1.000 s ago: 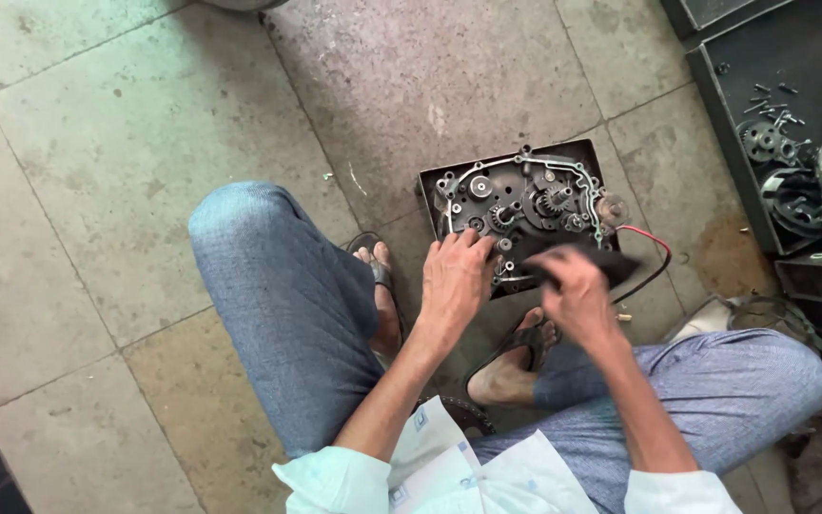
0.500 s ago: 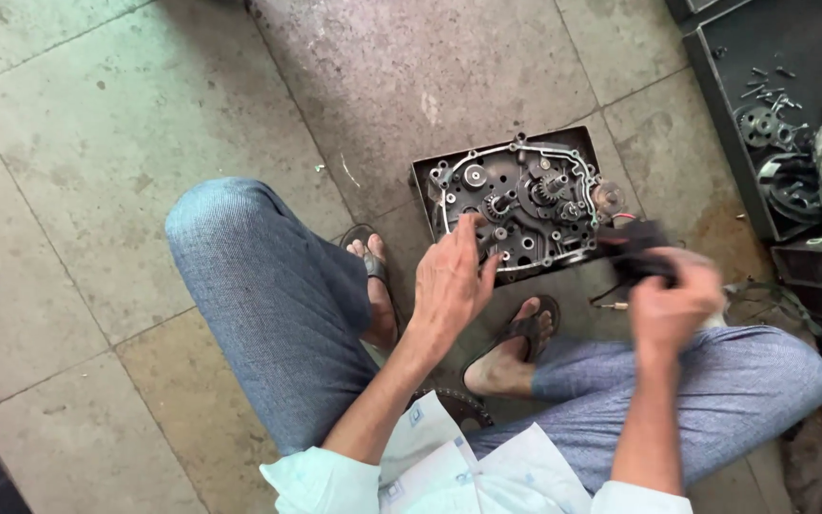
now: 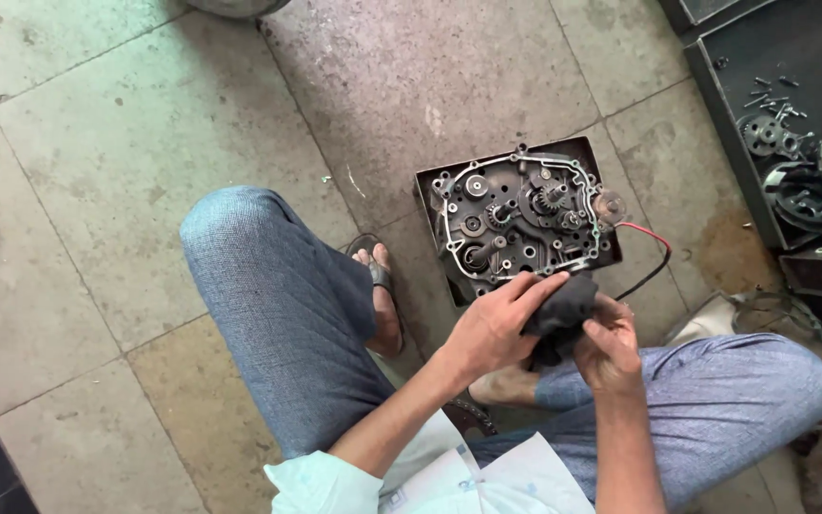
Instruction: Disassembling and cleaning internal motorcycle engine components while seated on the floor of a repair shop.
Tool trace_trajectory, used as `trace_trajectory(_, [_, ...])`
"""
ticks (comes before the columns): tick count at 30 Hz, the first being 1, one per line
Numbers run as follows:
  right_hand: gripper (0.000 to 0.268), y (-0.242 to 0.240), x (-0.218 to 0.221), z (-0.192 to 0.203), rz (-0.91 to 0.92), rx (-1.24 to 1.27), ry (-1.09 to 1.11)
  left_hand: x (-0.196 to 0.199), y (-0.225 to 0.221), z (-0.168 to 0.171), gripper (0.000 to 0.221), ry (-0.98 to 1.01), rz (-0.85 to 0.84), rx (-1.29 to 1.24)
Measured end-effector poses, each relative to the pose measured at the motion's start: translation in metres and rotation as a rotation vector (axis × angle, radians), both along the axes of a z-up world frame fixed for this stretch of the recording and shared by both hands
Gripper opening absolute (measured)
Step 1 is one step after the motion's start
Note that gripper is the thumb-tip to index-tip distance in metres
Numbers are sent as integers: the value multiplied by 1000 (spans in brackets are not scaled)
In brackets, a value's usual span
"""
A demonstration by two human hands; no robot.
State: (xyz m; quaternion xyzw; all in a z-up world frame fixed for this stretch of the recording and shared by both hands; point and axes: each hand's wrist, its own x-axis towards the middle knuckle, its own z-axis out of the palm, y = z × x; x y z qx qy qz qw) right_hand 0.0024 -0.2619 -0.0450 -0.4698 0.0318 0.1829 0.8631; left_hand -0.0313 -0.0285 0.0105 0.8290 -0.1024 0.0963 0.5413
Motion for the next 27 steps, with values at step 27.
trace_trajectory(27, [37,180,219,-35,1040,-1611,-828,-23,35,35,16,-358,246,-134])
